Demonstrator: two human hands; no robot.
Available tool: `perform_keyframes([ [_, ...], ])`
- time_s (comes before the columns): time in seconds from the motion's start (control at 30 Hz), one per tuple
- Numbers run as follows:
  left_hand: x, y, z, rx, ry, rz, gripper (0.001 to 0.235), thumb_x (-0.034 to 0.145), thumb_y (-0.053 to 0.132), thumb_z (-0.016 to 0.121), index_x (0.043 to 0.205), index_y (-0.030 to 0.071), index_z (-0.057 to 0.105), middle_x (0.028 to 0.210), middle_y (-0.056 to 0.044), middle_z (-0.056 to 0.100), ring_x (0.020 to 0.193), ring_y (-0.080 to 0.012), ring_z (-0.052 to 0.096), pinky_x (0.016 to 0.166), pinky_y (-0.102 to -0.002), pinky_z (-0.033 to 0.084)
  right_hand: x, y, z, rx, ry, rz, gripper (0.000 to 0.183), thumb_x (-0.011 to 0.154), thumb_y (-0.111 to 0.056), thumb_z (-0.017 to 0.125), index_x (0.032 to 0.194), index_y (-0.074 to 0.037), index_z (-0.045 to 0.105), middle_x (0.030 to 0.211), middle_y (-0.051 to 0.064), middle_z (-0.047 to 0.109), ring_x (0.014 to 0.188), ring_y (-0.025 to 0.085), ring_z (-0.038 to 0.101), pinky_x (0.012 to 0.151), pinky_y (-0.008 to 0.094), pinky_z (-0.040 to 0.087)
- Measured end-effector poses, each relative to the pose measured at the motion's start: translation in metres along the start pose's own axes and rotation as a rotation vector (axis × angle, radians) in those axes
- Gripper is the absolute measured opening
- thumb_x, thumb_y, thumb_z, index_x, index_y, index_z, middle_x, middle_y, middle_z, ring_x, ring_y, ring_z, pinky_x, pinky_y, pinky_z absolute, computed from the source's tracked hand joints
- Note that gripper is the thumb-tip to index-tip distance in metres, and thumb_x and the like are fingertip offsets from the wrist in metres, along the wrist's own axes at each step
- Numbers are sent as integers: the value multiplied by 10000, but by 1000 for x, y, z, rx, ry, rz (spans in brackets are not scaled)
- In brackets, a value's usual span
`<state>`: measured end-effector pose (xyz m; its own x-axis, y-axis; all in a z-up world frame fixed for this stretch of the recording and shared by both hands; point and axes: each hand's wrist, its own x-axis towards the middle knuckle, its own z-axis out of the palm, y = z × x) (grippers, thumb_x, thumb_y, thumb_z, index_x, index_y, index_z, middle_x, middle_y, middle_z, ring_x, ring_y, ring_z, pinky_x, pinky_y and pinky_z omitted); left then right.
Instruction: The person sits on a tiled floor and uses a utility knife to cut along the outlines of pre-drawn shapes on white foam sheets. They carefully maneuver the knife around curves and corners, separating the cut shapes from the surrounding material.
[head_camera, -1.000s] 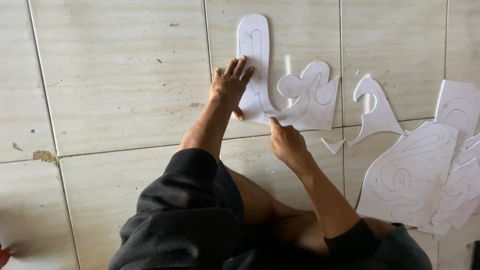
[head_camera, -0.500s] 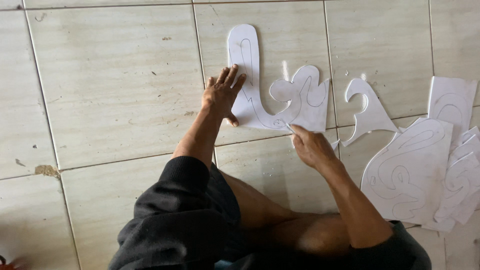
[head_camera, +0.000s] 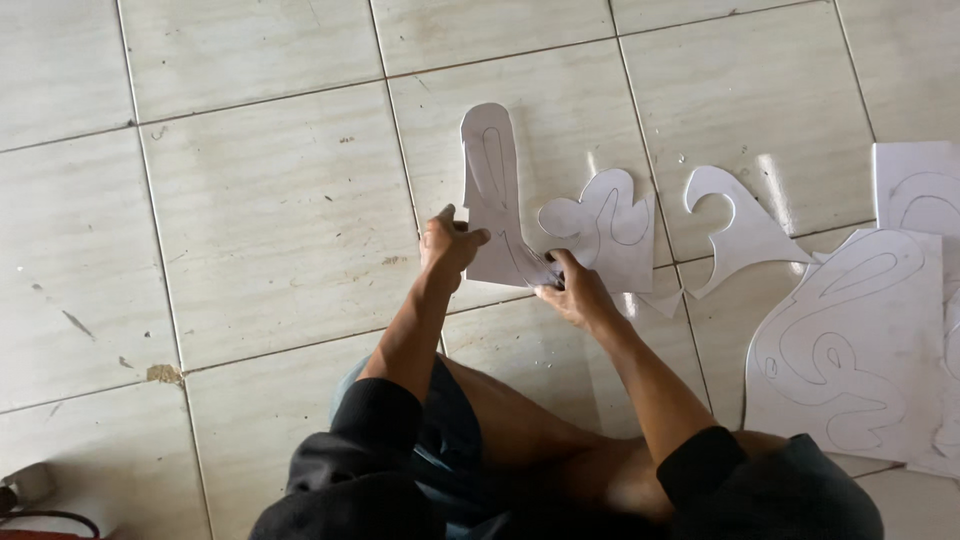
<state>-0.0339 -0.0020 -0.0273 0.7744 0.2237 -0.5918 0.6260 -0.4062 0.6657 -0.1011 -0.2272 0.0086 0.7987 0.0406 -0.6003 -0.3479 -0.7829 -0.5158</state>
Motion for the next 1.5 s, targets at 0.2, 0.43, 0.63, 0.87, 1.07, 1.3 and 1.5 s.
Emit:
perform_keyframes([
  [0.2,-64,28,6,-289,-100,61,508,855,121,753,1339,62,609,1143,-242,714,1120,-381,702,913,-499,560,13,26,-12,484,131,-263,365,828,-347,845,1070,-86,764,635,36,591,647,134,565,588,267,441],
  [0.43,-93,43,-11,-690,-362,255,363,952,86,660,1311,48,620,1130,-240,689,1151,-318,642,991,-482,525,-7,-20,-35,748,137,-130,464,935,-583,699,861,-125,691,464,57,472,400,160,495,426,283,383],
  [0.63,-76,44,-6,-306,-243,484,426,997,294,649,1384,137,569,957,-160,741,1010,-302,722,884,-462,549,-4,-24,-43,881,193,-233,190,939,-93,698,1084,28,708,548,21,459,316,94,460,318,225,347],
  [0.87,-91,53,-9,315,154,969,365,1018,267,589,1381,227,591,1043,-114,756,931,-328,741,785,-471,606,20,-10,-24,695,406,-195,158,927,-188,748,1021,-63,758,602,46,554,484,94,495,383,241,341],
  [1.07,-72,45,-8,-157,-91,701,446,1023,261,624,1423,82,536,1012,-174,752,1005,-327,729,888,-497,557,-19,-46,-49,943,293,-184,131,944,-165,718,923,-39,687,512,35,444,309,110,424,313,226,309],
  [1.3,-87,60,-9,-45,38,907,299,998,254,672,1284,167,656,1122,-131,740,1045,-373,716,864,-486,585,-14,-42,-46,939,422,-252,203,975,-165,687,846,-24,622,507,55,446,293,122,436,289,240,289],
  [1.5,-67,47,-18,214,343,788,296,970,138,569,1252,81,642,1032,-203,727,918,-434,728,775,-576,593,8,-14,-42,990,496,-266,151,983,-172,716,914,-50,659,572,51,455,309,124,455,280,252,320],
])
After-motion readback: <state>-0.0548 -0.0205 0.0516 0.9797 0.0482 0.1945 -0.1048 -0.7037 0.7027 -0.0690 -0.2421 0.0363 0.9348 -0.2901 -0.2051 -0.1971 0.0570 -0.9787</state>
